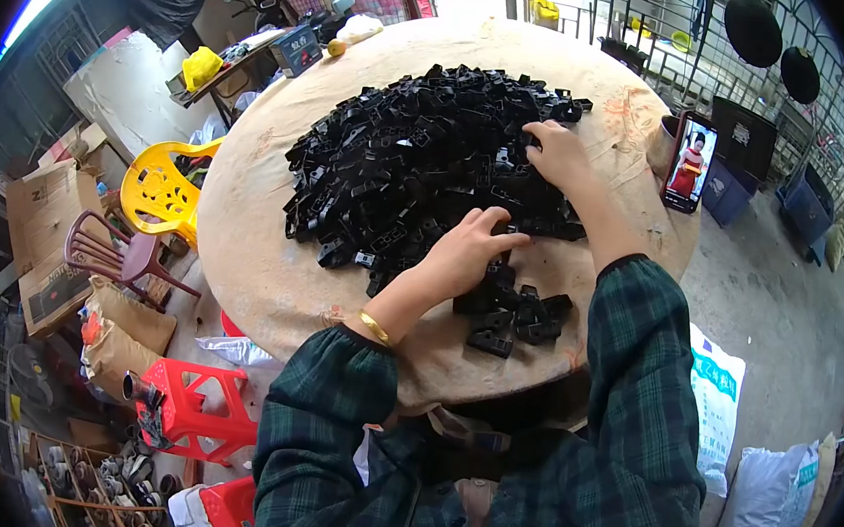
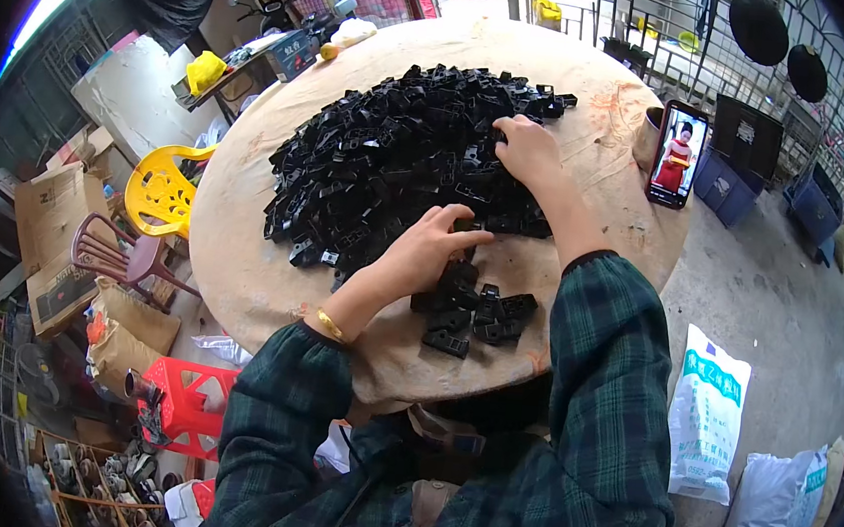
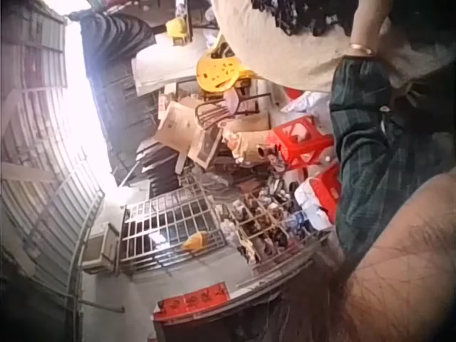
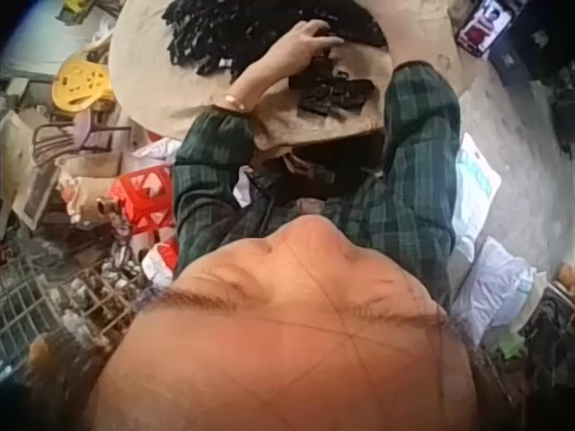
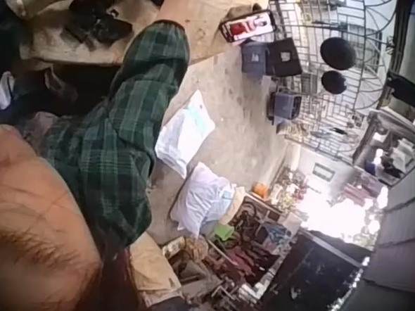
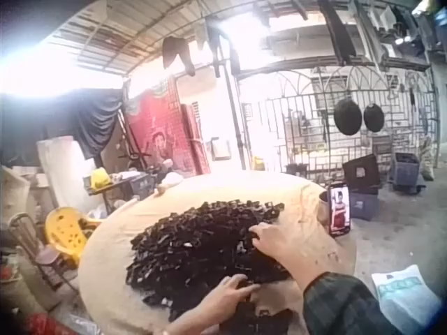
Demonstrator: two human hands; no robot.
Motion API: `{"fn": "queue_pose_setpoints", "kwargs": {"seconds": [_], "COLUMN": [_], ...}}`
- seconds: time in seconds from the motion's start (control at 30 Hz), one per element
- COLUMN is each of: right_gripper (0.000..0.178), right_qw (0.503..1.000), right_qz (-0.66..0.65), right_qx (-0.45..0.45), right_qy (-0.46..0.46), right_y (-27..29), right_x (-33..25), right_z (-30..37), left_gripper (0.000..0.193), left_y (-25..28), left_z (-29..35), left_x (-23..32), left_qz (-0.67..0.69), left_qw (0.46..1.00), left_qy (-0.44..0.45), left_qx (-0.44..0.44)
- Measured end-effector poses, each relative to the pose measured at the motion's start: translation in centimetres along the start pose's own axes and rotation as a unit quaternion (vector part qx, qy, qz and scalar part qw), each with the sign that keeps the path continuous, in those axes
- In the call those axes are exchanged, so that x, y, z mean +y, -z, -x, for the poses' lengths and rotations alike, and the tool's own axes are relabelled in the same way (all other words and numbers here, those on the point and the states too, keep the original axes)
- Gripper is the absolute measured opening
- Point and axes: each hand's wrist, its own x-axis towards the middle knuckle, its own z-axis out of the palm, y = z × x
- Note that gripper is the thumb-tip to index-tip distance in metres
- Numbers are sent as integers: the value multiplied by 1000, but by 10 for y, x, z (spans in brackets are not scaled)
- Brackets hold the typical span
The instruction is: Sort and inspect small black plastic components on a table.
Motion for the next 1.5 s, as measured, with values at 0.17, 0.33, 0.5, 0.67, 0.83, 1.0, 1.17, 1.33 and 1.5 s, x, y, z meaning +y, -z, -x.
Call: {"fn": "queue_pose_setpoints", "kwargs": {"seconds": [0.17,0.33,0.5,0.67,0.83,1.0,1.17,1.33,1.5], "right_gripper": [30,30,32,30,29,29,30,28,22], "right_qw": [964,763,789,849,853,914,927,927,903], "right_qz": [-232,-646,-614,-526,-515,-363,-270,-195,-253], "right_qx": [123,24,9,6,67,130,195,240,241], "right_qy": [-31,-6,24,50,56,130,172,210,250], "right_y": [21,50,44,42,37,39,36,33,41], "right_x": [-23,-83,-99,-106,-108,-108,-115,-120,-112], "right_z": [16,48,73,79,78,81,82,85,78], "left_gripper": [43,29,21,24,34,37,32,28,27], "left_y": [4,2,25,20,22,23,17,23,34], "left_z": [-4,-3,1,7,7,9,5,4,4], "left_x": [1,-4,-14,-22,-18,-18,-5,2,4], "left_qz": [-48,146,503,619,581,532,606,656,592], "left_qw": [997,972,786,707,731,775,687,647,721], "left_qy": [18,165,296,223,233,233,255,242,238], "left_qx": [-60,84,207,258,271,250,310,302,272]}}
